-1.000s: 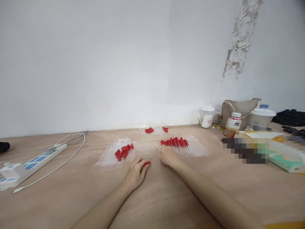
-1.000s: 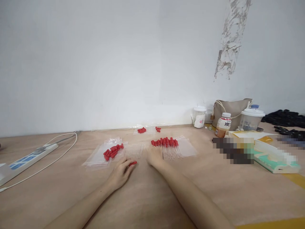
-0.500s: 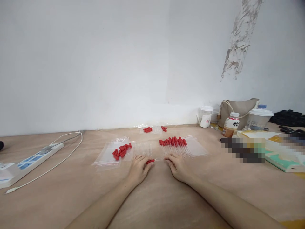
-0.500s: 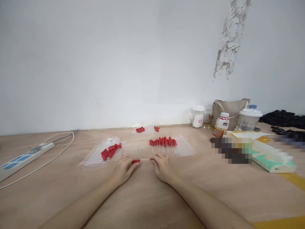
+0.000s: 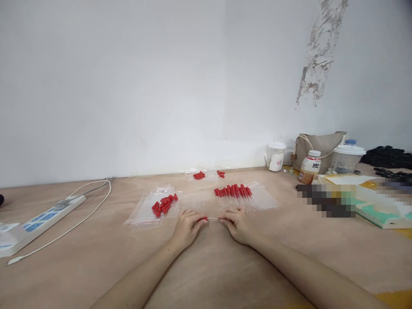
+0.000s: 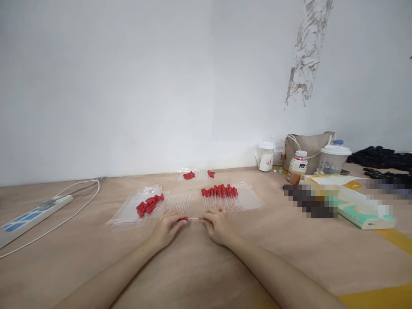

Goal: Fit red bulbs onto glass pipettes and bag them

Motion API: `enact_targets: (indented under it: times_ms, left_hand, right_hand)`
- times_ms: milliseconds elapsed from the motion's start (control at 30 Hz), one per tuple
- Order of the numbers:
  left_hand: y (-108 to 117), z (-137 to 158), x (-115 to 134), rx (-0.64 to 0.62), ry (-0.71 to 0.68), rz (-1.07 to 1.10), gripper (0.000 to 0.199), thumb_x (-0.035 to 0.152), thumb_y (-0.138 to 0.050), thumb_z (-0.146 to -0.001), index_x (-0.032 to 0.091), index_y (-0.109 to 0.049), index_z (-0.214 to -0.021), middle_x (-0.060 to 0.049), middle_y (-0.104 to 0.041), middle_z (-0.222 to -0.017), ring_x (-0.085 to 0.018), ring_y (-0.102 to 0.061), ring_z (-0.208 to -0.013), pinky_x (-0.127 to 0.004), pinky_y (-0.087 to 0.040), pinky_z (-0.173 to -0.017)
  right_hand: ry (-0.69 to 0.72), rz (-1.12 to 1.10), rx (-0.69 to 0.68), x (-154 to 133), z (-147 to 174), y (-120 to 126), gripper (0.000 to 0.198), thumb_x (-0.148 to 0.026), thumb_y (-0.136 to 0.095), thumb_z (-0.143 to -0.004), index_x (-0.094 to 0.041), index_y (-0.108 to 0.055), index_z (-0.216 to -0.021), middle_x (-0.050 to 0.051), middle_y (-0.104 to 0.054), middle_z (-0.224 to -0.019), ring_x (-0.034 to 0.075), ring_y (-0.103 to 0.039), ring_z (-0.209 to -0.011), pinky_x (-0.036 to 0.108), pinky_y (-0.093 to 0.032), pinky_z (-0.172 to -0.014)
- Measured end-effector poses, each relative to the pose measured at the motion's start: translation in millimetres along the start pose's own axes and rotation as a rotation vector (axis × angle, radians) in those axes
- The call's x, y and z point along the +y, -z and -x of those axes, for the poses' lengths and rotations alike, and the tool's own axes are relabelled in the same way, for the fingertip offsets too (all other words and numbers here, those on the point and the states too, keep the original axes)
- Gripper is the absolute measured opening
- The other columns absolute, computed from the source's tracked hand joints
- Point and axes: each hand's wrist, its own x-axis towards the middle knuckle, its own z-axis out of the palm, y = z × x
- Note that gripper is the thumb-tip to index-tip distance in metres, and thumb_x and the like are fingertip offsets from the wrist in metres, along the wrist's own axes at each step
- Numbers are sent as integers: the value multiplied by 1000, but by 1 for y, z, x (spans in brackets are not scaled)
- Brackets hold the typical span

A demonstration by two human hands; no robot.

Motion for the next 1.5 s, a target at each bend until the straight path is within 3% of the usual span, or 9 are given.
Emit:
enact_targets:
  times_ms: [233, 567, 1000, 1233, 1300, 1367, 1500]
  left_hand:
    - [5, 0, 5, -79, -85, -36, 17, 30, -47, -84, 23, -62, -81, 1, -65, -81, -16, -54, -79, -31, -30, -77]
    - [5, 2, 7, -42, -156, -100, 17, 29, -46, -84, 19, -59, -78, -1, -62, -76, -16, -51, -75, -34, -28, -81]
    - [5, 1, 6, -58, -173, -105, 16, 30, -47, -83, 19, -58, -78, -1, -61, -74, -16, -52, -75, -34, -31, -80]
    - [14, -3, -2, -19, -131, -177, 18, 33, -46, -83, 24, -61, -88, -2, -62, -86, -18, -50, -86, -35, -29, -84]
    - [21, -1, -10, 38, -100, -240, 21, 36, -49, -81, 26, -59, -97, -3, -60, -96, -21, -48, -94, -37, -27, -88]
    - [28, 1, -23, 139, 12, -333, 28, 37, -51, -79, 25, -56, -104, -5, -56, -104, -24, -44, -100, -40, -25, -89]
    - [44, 7, -55, 292, 412, -512, 28, 35, -50, -77, 23, -58, -101, -9, -53, -106, -29, -42, -100, -44, -31, -83]
  right_hand:
    - [26, 67, -48, 4, -4, 0, 21, -22, -44, -84, -27, -63, -92, 0, -62, -82, 11, -53, -74, 31, -23, -75]
    - [109, 208, -9, -6, -1, 2, 20, -18, -42, -82, -22, -61, -78, -1, -61, -74, 10, -48, -65, 30, -20, -70]
    - [55, 195, -106, -13, -7, -3, 22, -22, -42, -83, -19, -59, -70, -1, -62, -70, 10, -48, -63, 28, -20, -68]
    - [96, 340, -158, -32, -15, 14, 24, -25, -42, -81, -20, -64, -72, 4, -62, -79, 16, -49, -79, 32, -21, -74]
    - [36, 357, -168, -28, -19, 19, 23, -25, -44, -80, -20, -65, -71, 5, -63, -77, 17, -50, -78, 33, -22, -74]
    - [-151, 348, -136, -19, -26, 23, 25, -27, -43, -80, -20, -65, -69, 4, -64, -73, 17, -52, -73, 32, -24, -72]
    - [-562, 318, -58, 6, -47, 23, 30, -31, -40, -79, -21, -64, -65, 3, -65, -70, 17, -55, -69, 31, -27, -70]
